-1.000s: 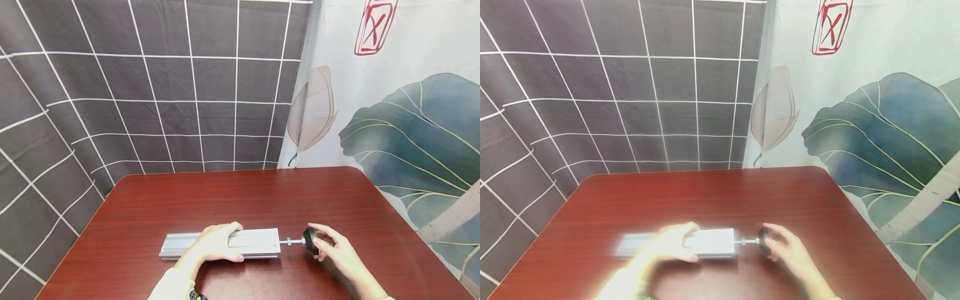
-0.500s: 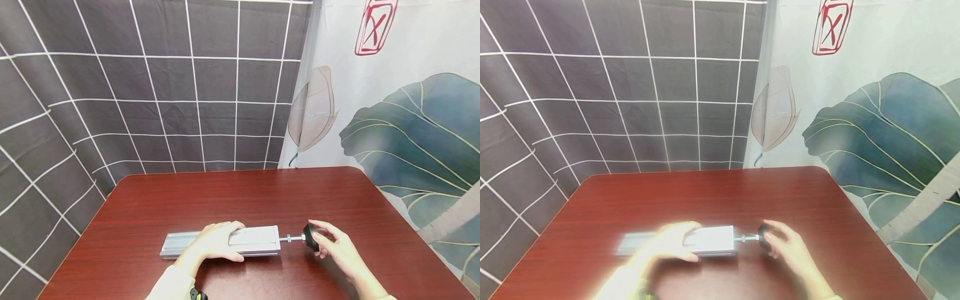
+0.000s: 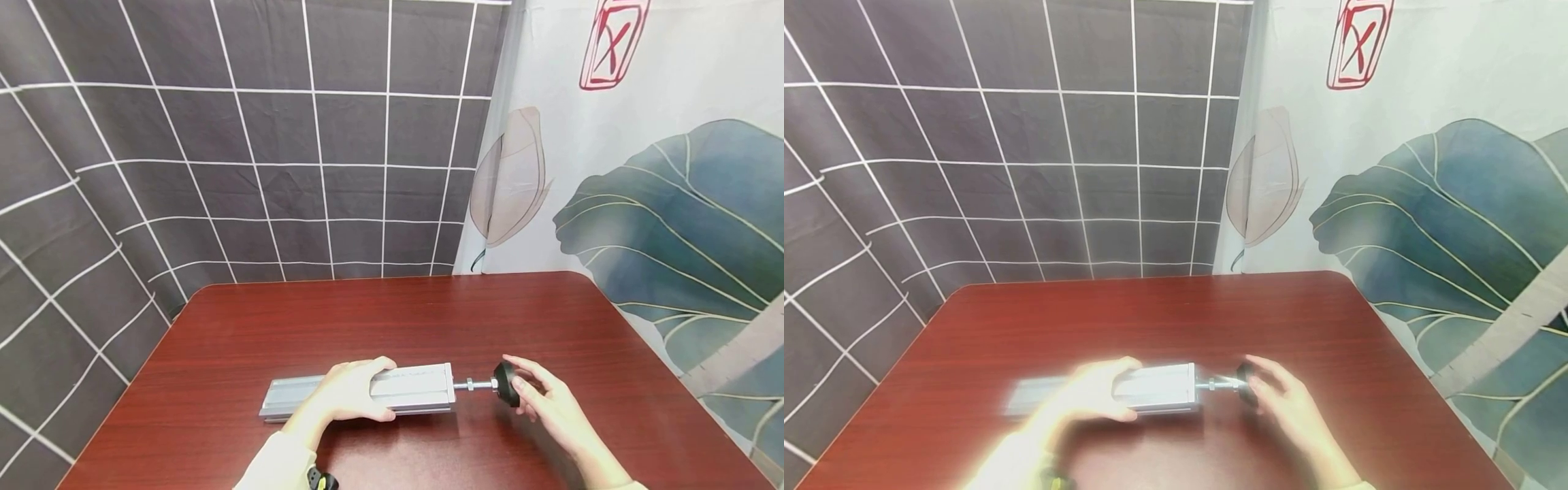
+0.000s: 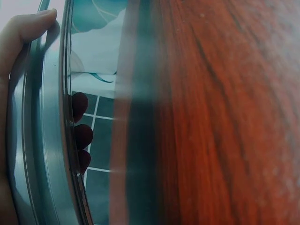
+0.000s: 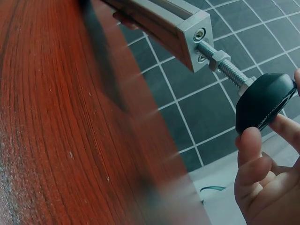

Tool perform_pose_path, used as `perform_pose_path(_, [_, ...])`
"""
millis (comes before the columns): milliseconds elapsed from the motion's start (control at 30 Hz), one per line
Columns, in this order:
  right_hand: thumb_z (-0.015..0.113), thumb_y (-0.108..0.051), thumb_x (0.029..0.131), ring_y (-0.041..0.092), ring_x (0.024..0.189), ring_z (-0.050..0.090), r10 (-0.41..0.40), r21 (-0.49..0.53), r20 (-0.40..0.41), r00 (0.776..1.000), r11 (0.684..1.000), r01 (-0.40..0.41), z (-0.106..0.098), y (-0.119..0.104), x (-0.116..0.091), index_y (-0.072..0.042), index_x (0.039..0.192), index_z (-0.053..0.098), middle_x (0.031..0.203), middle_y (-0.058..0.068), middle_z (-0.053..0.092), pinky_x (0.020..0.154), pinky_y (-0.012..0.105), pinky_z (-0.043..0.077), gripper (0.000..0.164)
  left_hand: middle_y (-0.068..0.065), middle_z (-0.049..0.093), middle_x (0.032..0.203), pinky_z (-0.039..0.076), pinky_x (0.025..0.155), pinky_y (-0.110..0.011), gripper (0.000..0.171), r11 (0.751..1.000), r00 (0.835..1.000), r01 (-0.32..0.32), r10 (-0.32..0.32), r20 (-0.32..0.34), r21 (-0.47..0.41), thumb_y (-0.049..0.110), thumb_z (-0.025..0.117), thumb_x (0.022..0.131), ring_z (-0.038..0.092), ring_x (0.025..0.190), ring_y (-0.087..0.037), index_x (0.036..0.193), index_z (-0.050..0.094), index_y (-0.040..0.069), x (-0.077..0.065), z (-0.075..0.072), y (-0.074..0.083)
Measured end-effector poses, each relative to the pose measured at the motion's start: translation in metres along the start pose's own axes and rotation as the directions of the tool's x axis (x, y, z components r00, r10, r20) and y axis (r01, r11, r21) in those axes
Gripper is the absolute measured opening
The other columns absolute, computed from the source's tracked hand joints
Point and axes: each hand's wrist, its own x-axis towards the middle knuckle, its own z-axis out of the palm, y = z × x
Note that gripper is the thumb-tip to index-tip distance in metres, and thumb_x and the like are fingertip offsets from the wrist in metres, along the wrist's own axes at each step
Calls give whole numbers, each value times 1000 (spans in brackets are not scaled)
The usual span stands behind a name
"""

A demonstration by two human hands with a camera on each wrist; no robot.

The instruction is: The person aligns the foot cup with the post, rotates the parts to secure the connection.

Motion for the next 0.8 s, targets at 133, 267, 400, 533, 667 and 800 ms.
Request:
perform_pose_path(133, [53, -2, 92, 13, 67, 60, -98, -24, 39, 994, 995, 99, -4, 3, 0, -8, 133, 49, 104, -7, 59, 61, 24, 47, 41, 14, 63, 107, 44, 79, -35, 67, 1000, 1000, 2, -2, 2, -5, 61, 73, 57, 60, 91, -6, 116, 54, 36, -1, -2, 0])
perform_pose_path(267, [57, 13, 83, 6, 107, 55, -225, 94, 158, 961, 973, 212, -11, 11, 0, -3, 142, 32, 131, -7, 49, 85, 17, 43, 67, 15, 63, 105, 44, 79, -35, 67, 1000, 1000, 2, -2, 8, -17, 61, 73, 57, 60, 90, -6, 116, 54, 35, -1, -6, 3])
perform_pose_path(400, [59, 21, 77, 6, 125, 42, -305, 242, 296, 905, 941, 238, -16, 18, -1, 3, 145, 20, 148, -1, 29, 95, 17, 37, 80, 15, 63, 104, 43, 80, -36, 66, 1000, 1000, -3, 4, 16, -23, 60, 74, 58, 59, 89, -5, 116, 54, 35, 0, -7, 5])
perform_pose_path(533, [59, 20, 78, 7, 125, 43, -338, 226, 319, 886, 935, 275, -17, 17, -1, 4, 142, 27, 149, 2, 24, 95, 17, 37, 72, 16, 63, 104, 43, 80, -36, 66, 1000, 1000, 1, 0, 27, -24, 59, 74, 57, 59, 90, -5, 116, 54, 35, 1, -7, 6])
perform_pose_path(667, [62, 14, 80, 8, 111, 54, -282, 133, 277, 919, 958, 254, -17, 14, -3, -1, 140, 36, 140, 1, 36, 87, 17, 43, 66, 15, 63, 104, 43, 80, -35, 67, 999, 999, 0, 1, 32, -32, 59, 74, 57, 59, 90, -4, 116, 55, 34, 0, -7, 7])
perform_pose_path(800, [64, 8, 82, 12, 94, 61, -197, 60, 234, 952, 980, 188, -16, 12, -3, -6, 139, 39, 122, -3, 50, 76, 20, 48, 64, 16, 63, 104, 43, 80, -35, 67, 1000, 1000, -4, 5, 26, -30, 59, 74, 57, 59, 90, -4, 115, 55, 34, 1, -6, 6])
